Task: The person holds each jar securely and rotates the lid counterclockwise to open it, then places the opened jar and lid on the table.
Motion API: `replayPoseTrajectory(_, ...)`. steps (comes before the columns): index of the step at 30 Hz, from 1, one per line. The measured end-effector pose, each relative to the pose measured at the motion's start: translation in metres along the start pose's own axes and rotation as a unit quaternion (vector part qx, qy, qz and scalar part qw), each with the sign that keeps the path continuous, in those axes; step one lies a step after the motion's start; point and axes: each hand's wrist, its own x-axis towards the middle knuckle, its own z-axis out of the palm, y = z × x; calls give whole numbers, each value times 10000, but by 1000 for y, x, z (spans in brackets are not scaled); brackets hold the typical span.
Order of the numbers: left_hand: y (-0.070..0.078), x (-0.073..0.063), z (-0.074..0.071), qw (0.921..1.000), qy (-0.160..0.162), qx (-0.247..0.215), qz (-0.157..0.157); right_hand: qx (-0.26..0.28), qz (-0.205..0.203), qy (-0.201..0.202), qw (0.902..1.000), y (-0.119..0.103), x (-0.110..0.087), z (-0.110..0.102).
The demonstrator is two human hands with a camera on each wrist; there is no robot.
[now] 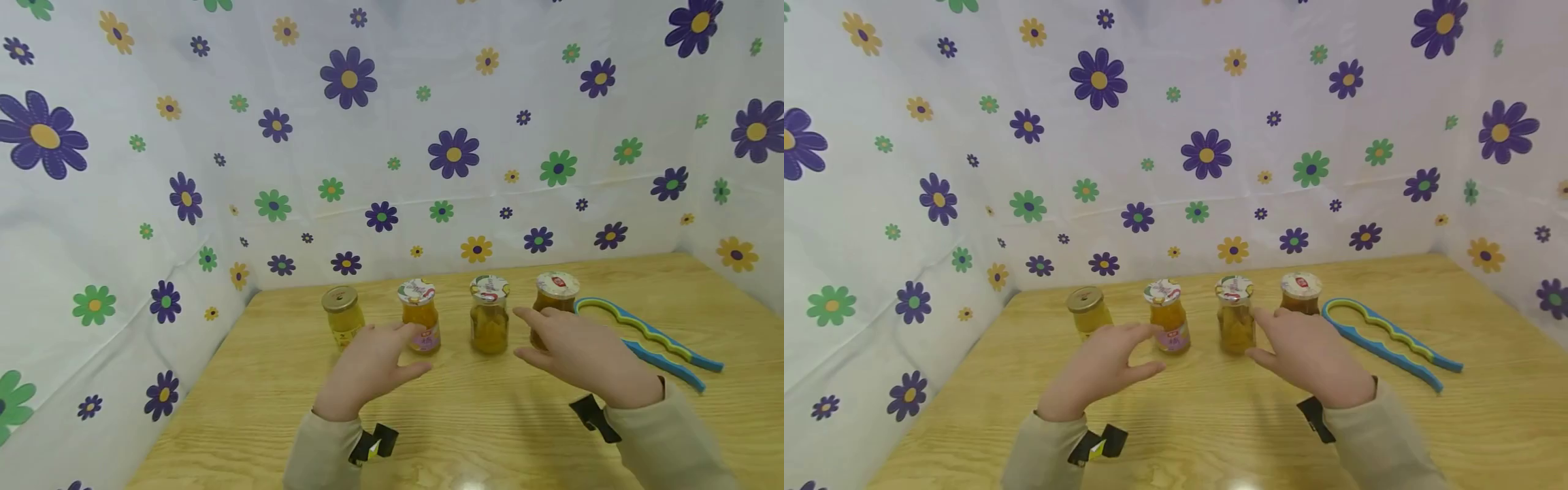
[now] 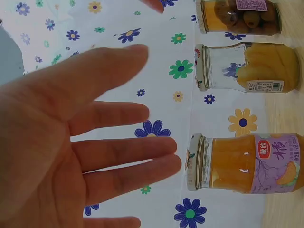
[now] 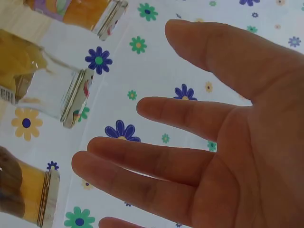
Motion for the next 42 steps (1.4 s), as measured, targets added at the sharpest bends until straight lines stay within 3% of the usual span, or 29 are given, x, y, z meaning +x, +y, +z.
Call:
replayPoseTrajectory(5, -10, 2, 2, 9965, 713, -326, 282, -17, 2, 157, 9999, 12, -2, -4)
replayPoseTrajectory(9, -22, 3, 7, 9893, 1265, -720, -12, -13, 249, 189, 9995, 23, -4, -9)
replayPoseTrajectory(12, -34, 4, 10, 9780, 1863, -878, -324, 141, 450, 56, 9989, 32, -4, -12)
replayPoseTrajectory(15, -46, 4, 14, 9580, 2619, -1007, -599, 218, 572, -21, 9981, 42, -5, -12)
replayPoseTrajectory(18, -57, 4, 17, 9302, 3319, -1255, -944, 156, 615, 79, 9980, 53, -6, -10)
replayPoseTrajectory(21, -68, 3, 22, 9018, 3690, -1683, -1496, 90, 698, 148, 9974, 66, -10, -8)
replayPoseTrajectory(26, -86, -1, 35, 8618, 3543, -2581, -2552, 112, 988, 26, 9950, 94, -23, -2)
replayPoseTrajectory(29, -92, -1, 43, 8450, 3276, -3050, -2926, -46, 1083, 30, 9941, 114, -30, 2)
replayPoseTrajectory(37, -105, -5, 60, 8190, 2780, -3690, -3402, -290, 1671, -408, 9847, 152, -36, 6)
replayPoseTrajectory(42, -109, -14, 62, 8116, 2673, -3787, -3557, -260, 1690, -767, 9823, 162, -31, 15)
